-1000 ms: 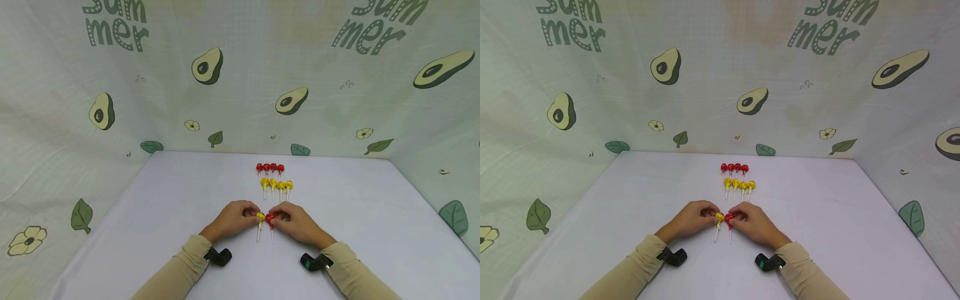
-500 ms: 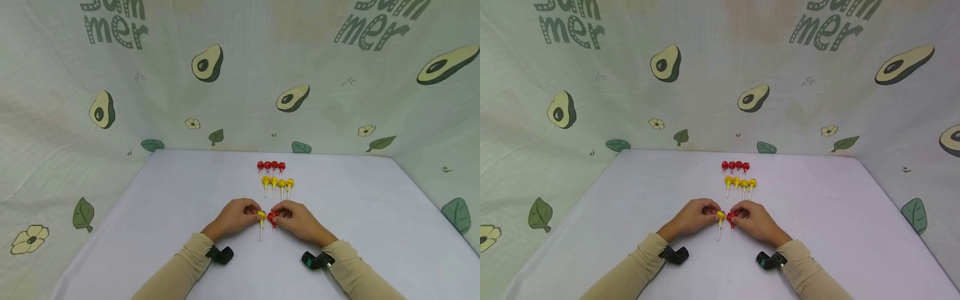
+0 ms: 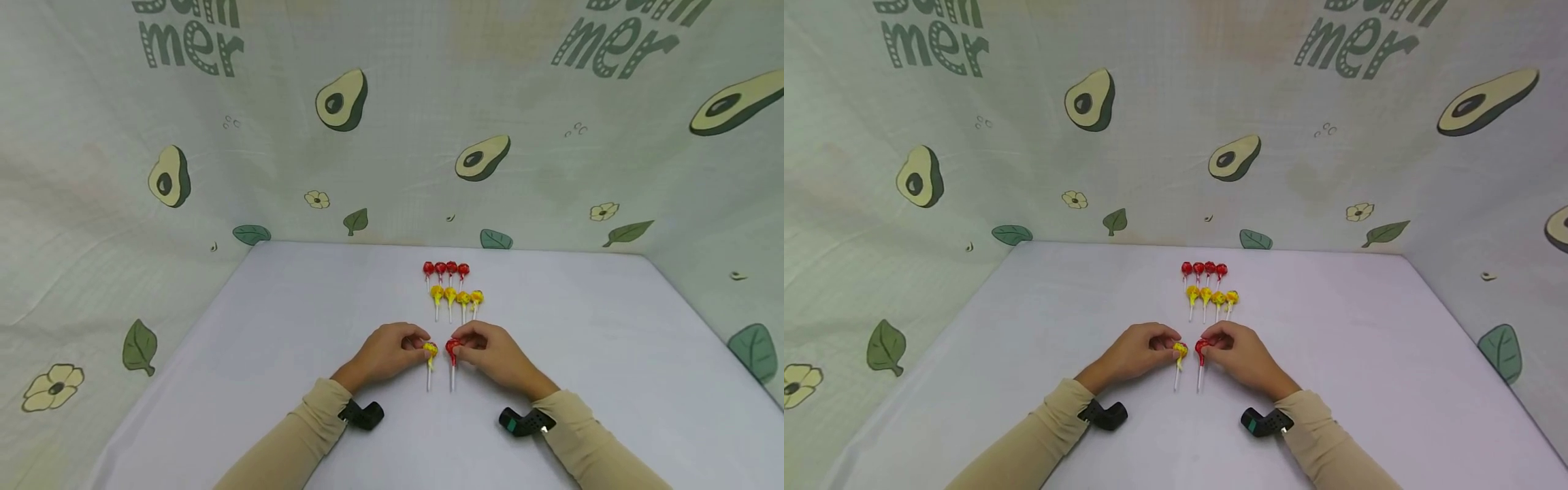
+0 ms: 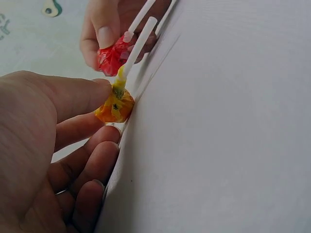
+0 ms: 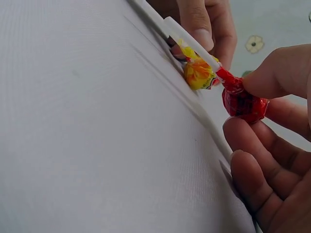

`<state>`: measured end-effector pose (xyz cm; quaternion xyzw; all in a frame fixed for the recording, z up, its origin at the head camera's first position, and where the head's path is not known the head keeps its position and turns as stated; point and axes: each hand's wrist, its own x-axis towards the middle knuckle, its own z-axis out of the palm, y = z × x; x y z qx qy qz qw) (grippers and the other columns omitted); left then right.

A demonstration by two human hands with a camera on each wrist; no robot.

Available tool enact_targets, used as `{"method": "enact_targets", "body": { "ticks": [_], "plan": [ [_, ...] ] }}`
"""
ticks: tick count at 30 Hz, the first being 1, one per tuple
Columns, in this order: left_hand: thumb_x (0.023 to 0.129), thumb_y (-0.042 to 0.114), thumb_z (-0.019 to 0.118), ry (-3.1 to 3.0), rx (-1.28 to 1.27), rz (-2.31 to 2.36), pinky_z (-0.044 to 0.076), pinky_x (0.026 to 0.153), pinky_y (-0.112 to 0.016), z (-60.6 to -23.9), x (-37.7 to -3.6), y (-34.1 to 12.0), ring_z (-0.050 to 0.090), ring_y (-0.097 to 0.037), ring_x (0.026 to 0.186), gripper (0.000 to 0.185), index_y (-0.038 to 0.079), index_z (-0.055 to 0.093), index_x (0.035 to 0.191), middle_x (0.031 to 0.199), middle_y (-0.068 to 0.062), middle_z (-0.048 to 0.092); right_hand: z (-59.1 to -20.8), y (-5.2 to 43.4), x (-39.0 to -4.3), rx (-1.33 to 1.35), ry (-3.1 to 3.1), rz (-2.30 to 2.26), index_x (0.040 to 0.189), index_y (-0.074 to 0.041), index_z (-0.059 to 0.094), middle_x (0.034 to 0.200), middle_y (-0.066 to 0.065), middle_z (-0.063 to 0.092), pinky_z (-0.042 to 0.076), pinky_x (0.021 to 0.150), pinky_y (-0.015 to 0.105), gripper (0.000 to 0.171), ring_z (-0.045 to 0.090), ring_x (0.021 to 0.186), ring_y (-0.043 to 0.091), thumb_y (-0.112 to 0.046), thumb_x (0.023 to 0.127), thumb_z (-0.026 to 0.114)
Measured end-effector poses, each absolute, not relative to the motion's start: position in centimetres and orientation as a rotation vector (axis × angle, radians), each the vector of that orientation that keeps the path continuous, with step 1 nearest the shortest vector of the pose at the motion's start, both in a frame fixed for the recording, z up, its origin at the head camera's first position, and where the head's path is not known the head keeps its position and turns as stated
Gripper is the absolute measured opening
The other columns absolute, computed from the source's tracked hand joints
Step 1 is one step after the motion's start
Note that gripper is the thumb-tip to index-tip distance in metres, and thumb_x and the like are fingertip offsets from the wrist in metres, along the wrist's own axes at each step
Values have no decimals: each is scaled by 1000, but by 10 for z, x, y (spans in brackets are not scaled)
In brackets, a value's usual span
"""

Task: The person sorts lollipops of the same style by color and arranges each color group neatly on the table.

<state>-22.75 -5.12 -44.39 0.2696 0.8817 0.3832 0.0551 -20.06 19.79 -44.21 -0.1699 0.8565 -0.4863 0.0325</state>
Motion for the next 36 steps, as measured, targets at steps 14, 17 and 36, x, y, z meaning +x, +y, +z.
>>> {"method": "enact_targets", "body": {
  "ticks": [14, 17, 36],
  "plan": [
    [92, 34, 74, 2704, 795, 1131, 47, 68, -24, -443, -225, -50, 56, -4, 75, 18, 20, 74, 104, 83, 16, 61, -442, 201, -204, -474, 2584, -1568, 111, -6, 66, 99, 4, 70, 55, 68, 31, 20, 66, 82, 19, -12, 93, 70],
    [92, 34, 74, 2707, 807, 1132, 47, 68, -24, -444, -226, -50, 56, -3, 75, 18, 20, 74, 104, 84, 16, 61, -441, 201, -203, -474, 2583, -1600, 111, -4, 66, 98, 6, 70, 55, 68, 31, 20, 66, 82, 18, -11, 93, 70],
    [92, 32, 74, 2729, 809, 1084, 46, 68, -23, -442, -224, -49, 55, -3, 75, 17, 20, 74, 104, 83, 16, 59, -441, 212, -209, -477, 2574, -1784, 112, -3, 66, 102, 12, 71, 56, 67, 33, 20, 66, 78, 24, -13, 95, 70]
  ]
}}
